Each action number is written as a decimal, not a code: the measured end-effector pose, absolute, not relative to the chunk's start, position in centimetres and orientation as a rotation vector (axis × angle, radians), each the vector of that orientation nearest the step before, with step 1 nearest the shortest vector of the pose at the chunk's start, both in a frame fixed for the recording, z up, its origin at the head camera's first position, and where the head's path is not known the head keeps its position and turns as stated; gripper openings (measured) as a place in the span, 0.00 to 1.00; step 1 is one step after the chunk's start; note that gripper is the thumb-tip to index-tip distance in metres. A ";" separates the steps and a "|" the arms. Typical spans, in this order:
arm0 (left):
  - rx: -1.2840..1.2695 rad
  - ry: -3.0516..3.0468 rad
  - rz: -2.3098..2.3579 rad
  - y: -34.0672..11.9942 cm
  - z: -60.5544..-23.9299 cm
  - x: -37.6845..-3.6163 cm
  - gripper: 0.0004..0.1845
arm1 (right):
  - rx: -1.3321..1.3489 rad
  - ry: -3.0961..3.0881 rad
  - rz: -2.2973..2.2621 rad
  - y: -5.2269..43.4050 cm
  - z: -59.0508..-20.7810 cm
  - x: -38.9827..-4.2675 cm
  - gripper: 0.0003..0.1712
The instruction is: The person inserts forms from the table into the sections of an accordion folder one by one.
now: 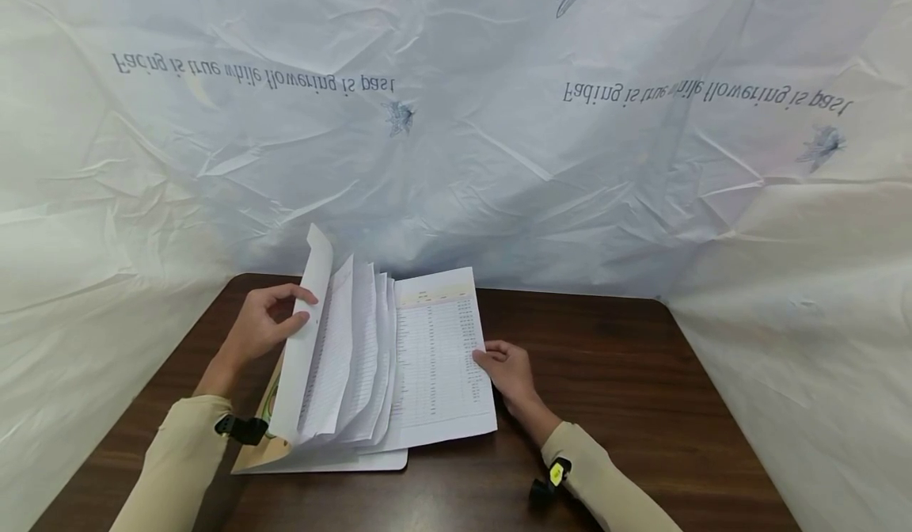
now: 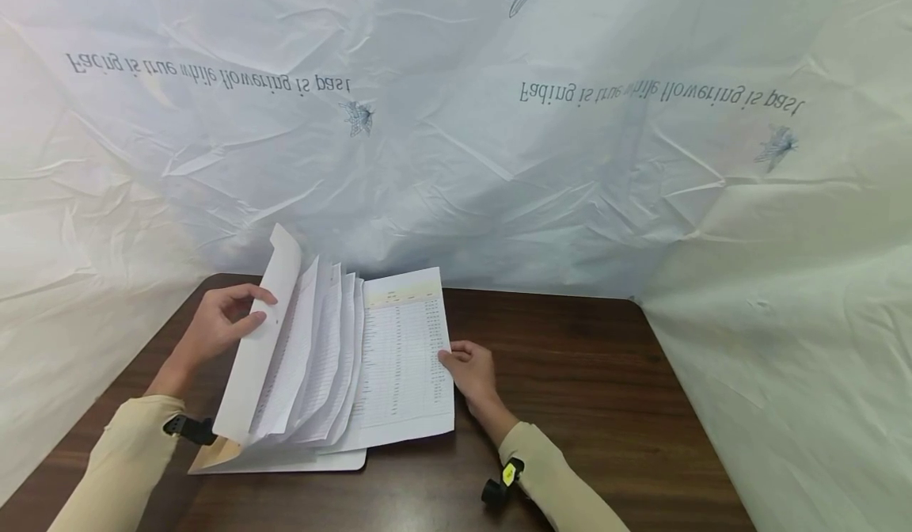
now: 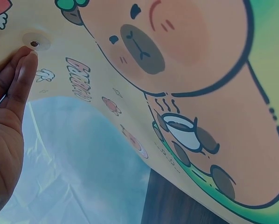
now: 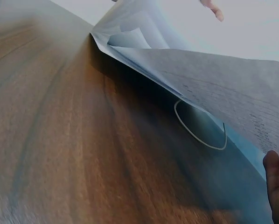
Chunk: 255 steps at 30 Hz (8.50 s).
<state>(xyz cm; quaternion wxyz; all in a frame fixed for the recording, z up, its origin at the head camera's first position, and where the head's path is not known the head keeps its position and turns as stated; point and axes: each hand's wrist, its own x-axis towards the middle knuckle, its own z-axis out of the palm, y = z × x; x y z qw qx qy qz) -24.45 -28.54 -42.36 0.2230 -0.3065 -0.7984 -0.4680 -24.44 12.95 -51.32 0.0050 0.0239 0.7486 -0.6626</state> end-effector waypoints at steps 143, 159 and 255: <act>-0.849 -2.215 -1.322 -28.0 -42.5 -24.2 0.12 | -0.255 2.293 -1.738 1.6 -50.9 -25.4 0.07; -0.790 -2.266 -1.253 -27.6 -42.4 -24.3 0.11 | -0.262 2.239 -1.825 2.8 -50.5 -25.3 0.06; -0.912 -2.682 -0.763 -20.8 -45.3 -26.6 0.24 | -1.086 2.668 -0.645 6.6 -51.0 -24.0 0.48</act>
